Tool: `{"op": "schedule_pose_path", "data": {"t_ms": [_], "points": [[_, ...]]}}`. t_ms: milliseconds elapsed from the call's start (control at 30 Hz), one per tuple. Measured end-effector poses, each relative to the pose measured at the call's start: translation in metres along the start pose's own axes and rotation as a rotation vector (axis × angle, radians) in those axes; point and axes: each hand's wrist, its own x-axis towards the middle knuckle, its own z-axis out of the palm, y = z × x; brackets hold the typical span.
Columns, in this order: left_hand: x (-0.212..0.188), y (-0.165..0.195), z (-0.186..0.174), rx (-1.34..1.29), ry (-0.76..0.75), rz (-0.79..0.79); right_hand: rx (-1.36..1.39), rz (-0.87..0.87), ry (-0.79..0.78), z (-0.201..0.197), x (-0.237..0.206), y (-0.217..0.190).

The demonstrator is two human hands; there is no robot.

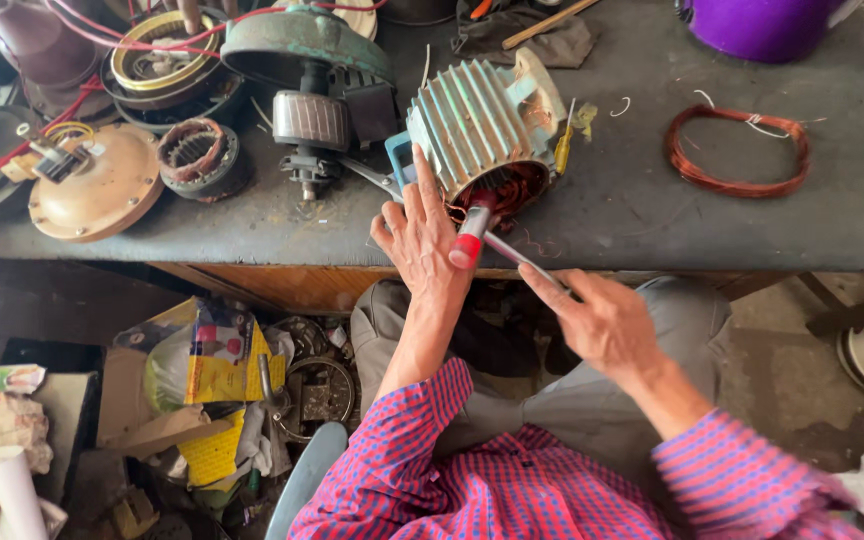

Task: The person inserts and compacts copper wire into the stator slots of a motor housing. They use a yellow-handled screwdriver to push the wire into the slots and a rubber mallet to tap the housing and settle the windings.

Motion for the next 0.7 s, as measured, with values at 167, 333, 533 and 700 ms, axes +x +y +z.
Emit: {"op": "schedule_pose_path", "data": {"t_ms": [167,333,533,700], "points": [[-0.002,0.004,-0.006,-0.095,0.086,0.034,-0.130,-0.022,-0.144,-0.026,0.013,0.012],[-0.001,0.008,-0.010,-0.036,0.004,-0.003,-0.142,0.020,-0.184,-0.037,0.019,0.002],[-0.001,0.006,-0.010,-0.092,0.050,0.036,-0.169,0.071,-0.241,-0.041,0.020,0.004],[-0.004,0.009,-0.011,-0.007,-0.043,-0.012,-0.188,0.027,-0.283,-0.043,0.019,0.008]]}}
